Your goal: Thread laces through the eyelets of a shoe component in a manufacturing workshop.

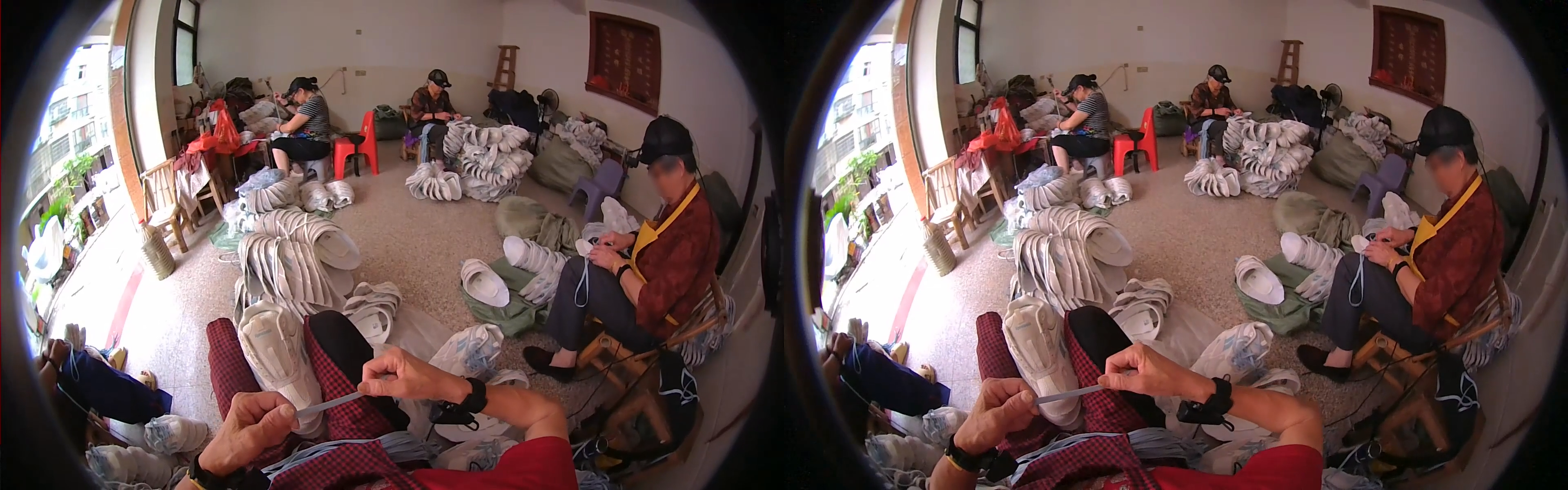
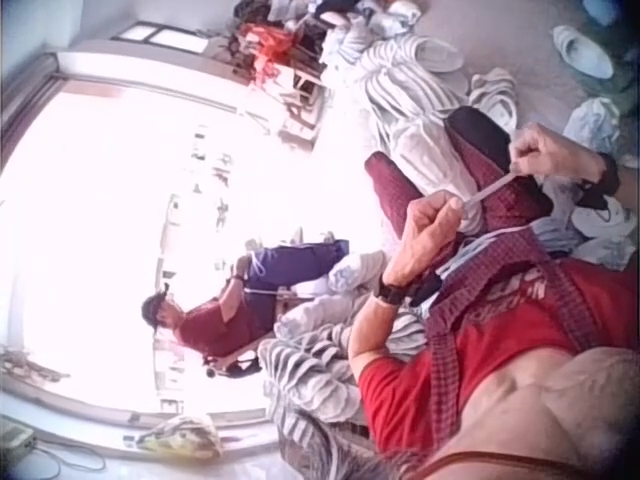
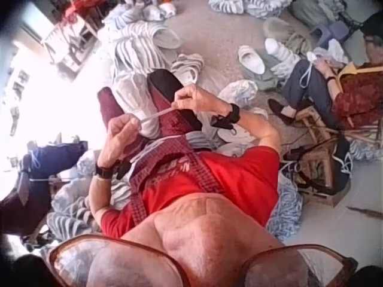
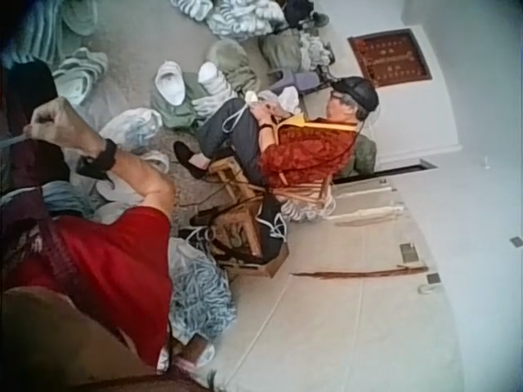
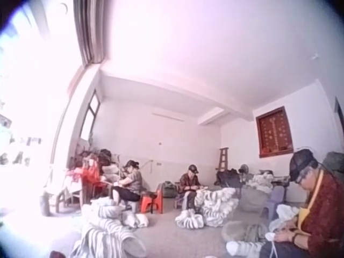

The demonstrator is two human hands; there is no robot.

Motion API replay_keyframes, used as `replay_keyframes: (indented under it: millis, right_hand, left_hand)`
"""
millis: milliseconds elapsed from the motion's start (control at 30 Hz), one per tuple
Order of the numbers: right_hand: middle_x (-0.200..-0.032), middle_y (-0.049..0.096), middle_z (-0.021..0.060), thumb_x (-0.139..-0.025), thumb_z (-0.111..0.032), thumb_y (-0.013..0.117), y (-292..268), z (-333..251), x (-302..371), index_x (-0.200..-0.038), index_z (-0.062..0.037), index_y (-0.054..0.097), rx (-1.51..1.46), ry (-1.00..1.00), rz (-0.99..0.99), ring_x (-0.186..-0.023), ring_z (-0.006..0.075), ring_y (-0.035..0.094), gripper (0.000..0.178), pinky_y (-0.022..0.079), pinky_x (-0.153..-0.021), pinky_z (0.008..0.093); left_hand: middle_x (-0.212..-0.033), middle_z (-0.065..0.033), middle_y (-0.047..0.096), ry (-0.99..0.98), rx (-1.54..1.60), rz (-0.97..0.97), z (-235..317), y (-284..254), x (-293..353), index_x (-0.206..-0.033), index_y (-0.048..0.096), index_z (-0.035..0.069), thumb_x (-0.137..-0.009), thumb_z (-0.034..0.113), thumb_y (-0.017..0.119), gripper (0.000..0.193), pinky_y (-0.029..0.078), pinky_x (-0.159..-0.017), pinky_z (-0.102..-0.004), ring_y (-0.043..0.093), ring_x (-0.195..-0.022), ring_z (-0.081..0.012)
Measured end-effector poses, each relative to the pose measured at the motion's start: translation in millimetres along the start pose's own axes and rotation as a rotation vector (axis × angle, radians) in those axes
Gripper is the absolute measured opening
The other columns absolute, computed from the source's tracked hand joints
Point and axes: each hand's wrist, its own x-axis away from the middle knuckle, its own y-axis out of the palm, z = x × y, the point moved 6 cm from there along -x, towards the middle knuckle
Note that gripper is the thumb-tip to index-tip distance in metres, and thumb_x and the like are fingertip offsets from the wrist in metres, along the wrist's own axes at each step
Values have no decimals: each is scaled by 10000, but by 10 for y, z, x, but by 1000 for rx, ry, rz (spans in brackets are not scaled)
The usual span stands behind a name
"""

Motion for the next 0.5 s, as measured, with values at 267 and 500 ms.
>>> replay_keyframes:
  millis: [267,500]
  right_hand:
    - [-880,583,55,-932,-148,615,37,173,51,-955,-3,652,312,-120,80,-834,102,551,151,443,-753,291]
    - [-1237,563,96,-1044,-208,391,664,-120,-189,-1353,-28,469,-344,24,-97,-1098,153,577,367,480,-937,301]
  left_hand:
    - [-654,65,532,25,-185,-28,-35,173,-170,-856,673,5,-1018,261,603,311,320,-513,-228,433,-571,-26]
    - [-612,-82,558,216,-508,122,18,234,-221,-840,673,-16,-946,180,666,223,408,-522,-314,493,-573,-98]
